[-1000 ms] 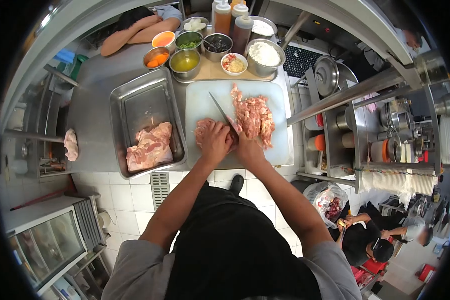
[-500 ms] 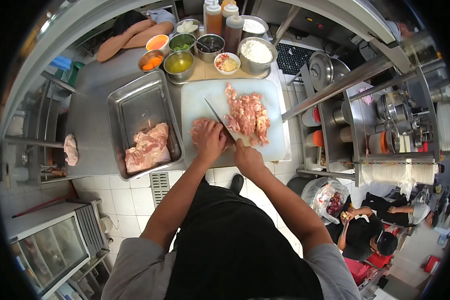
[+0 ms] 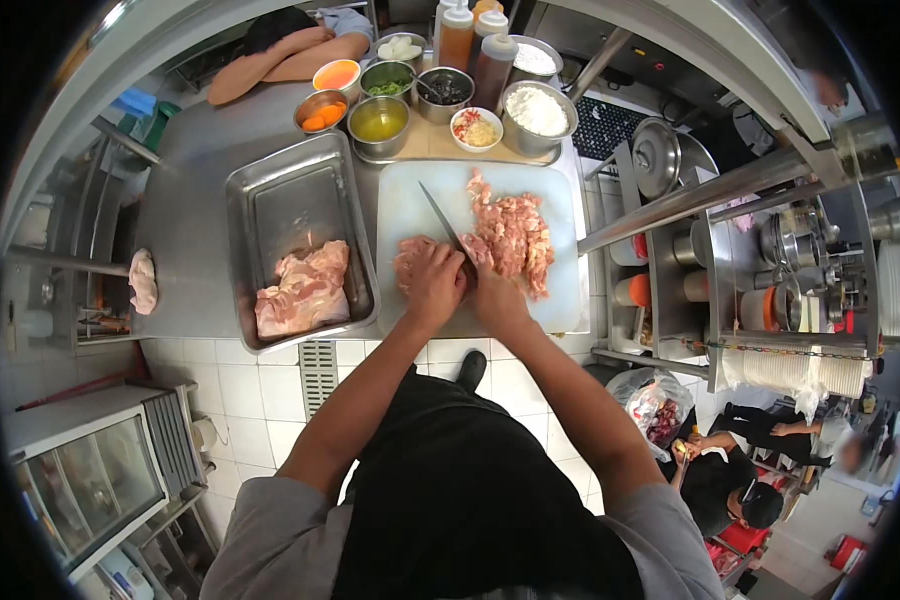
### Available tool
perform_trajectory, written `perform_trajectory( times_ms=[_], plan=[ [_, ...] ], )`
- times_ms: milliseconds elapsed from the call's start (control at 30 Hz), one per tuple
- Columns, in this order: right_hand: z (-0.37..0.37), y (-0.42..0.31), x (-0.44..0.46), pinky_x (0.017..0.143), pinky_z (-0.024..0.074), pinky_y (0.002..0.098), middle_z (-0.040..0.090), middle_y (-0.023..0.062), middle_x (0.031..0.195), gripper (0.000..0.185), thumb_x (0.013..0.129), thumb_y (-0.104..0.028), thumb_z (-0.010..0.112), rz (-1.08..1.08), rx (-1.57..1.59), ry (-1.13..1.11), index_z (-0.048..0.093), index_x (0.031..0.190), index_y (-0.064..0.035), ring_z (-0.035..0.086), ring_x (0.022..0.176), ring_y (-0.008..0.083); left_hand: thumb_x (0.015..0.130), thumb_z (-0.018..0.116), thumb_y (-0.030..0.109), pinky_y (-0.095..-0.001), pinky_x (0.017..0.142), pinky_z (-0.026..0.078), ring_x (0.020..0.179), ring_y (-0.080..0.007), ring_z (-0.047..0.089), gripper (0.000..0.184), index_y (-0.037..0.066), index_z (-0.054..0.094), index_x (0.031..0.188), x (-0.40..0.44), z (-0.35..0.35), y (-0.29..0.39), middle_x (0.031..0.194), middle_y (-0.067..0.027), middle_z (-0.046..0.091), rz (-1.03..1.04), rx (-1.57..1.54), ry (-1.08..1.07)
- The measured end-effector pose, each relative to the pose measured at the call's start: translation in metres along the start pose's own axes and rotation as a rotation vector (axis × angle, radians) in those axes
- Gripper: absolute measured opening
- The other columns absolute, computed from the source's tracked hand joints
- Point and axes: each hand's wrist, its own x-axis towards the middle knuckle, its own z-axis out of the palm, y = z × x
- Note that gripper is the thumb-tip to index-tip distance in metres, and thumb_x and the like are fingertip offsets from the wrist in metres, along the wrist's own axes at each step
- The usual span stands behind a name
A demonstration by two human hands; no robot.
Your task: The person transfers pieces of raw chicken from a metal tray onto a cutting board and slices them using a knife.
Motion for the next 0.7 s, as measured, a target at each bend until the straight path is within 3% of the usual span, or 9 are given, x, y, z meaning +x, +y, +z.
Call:
perform_trajectory(
  times_ms=[100, 200, 433, 700],
  plan=[
    [-0.003, 0.011, 0.021, 0.069, 0.0583, 0.0596, 0.072, 0.0315, 0.088, 0.035, 0.096, -0.016, 0.057, -0.010, -0.001, -0.112, 0.053, 0.123, 0.0055, 0.074, 0.077, 0.0460, 0.081, 0.069, 0.006, -0.0502, 0.088, 0.047, 0.102, -0.0370, 0.058, 0.017, 0.003, 0.064, 0.097, -0.004, 0.006, -0.002, 0.101, -0.0145, 0.059, -0.045, -0.044, 0.029],
    [-0.017, 0.022, 0.013, 0.069, 0.0574, 0.0591, 0.071, 0.0323, 0.087, 0.030, 0.096, -0.016, 0.058, -0.068, 0.110, -0.013, 0.054, 0.118, 0.0042, 0.073, 0.078, 0.0474, 0.080, 0.069, 0.006, -0.0517, 0.089, 0.048, 0.103, -0.0385, 0.059, 0.021, 0.002, 0.065, 0.100, -0.005, 0.000, -0.011, 0.104, -0.0154, 0.059, -0.040, -0.191, 0.017],
    [-0.009, -0.008, -0.018, 0.065, 0.0564, 0.0601, 0.070, 0.0292, 0.077, 0.027, 0.099, -0.015, 0.056, -0.041, -0.028, -0.073, 0.047, 0.116, 0.0042, 0.070, 0.071, 0.0496, 0.080, 0.070, 0.007, -0.0504, 0.095, 0.047, 0.108, -0.0384, 0.057, 0.022, 0.002, 0.065, 0.101, -0.006, -0.012, -0.005, 0.105, -0.0151, 0.059, 0.016, -0.031, 0.033],
    [-0.041, -0.004, -0.114, 0.067, 0.0589, 0.0580, 0.072, 0.0293, 0.082, 0.030, 0.097, -0.011, 0.055, 0.210, -0.106, -0.322, 0.047, 0.123, 0.0033, 0.073, 0.074, 0.0479, 0.079, 0.071, 0.007, -0.0500, 0.095, 0.048, 0.105, -0.0367, 0.057, 0.019, 0.003, 0.066, 0.097, -0.005, -0.006, -0.006, 0.103, -0.0140, 0.059, -0.050, 0.007, -0.016]
  ],
)
